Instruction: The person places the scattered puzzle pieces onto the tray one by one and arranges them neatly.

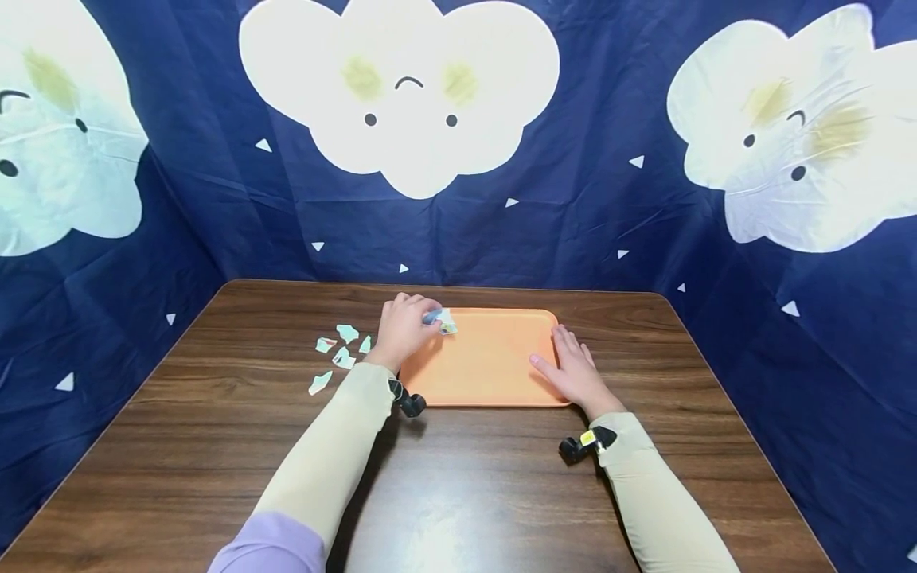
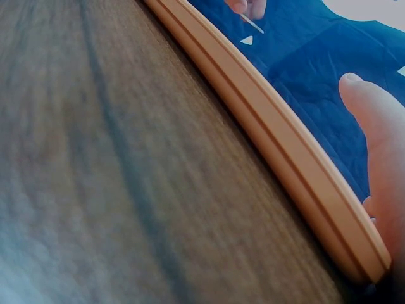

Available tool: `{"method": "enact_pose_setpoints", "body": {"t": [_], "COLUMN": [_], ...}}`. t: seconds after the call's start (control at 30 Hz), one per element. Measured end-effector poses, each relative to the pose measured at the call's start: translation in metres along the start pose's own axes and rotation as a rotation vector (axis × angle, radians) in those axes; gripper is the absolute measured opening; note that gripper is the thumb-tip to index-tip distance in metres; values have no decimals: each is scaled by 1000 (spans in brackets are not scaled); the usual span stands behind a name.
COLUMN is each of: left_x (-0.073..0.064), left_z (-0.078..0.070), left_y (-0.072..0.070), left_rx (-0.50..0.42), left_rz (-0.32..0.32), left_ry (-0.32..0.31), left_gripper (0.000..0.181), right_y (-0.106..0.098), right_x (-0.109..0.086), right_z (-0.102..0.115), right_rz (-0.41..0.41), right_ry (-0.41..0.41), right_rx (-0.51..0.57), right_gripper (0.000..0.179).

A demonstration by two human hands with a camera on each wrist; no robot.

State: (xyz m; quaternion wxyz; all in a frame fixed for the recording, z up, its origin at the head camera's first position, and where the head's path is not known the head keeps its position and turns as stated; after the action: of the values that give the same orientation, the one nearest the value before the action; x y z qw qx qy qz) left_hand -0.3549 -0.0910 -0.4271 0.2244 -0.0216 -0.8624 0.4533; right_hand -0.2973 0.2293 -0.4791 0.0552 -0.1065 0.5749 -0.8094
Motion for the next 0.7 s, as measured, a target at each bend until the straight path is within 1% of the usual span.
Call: {"method": "enact_pose_setpoints", "body": {"t": [0.13, 0.37, 0.57, 0.7], "left_x": [4, 10, 15, 17], "left_z": [-5, -18, -30, -35], "left_y": [8, 22, 33, 40], "left_rx": [-2, -15, -21, -7], "left_rz": [5, 18, 46, 66], "left_ry": [10, 28, 31, 32], "left_gripper": [28, 29, 25, 23], "right_y": [0, 1, 1, 1], "right_x": [-1, 0, -1, 0], "right_z": [0, 0, -1, -1], "right_rz": [1, 7, 4, -1], "right_ry": [1, 7, 10, 9], "right_rx": [2, 11, 12, 13], "right_gripper": [93, 94, 94, 93]}}
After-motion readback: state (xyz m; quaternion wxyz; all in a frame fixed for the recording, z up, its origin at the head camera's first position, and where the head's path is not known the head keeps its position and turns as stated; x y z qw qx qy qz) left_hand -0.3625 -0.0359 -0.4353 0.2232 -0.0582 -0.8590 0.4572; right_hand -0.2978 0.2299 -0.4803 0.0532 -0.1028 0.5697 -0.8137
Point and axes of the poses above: each hand's wrist, its own x-axis towards the middle knuckle, its own y-axis out of the palm, z = x × y, the point moved 4 cm from there along x, towards the middle knuckle, and after that the axes turned 12 degrees about -x, right-handed, at the moved point
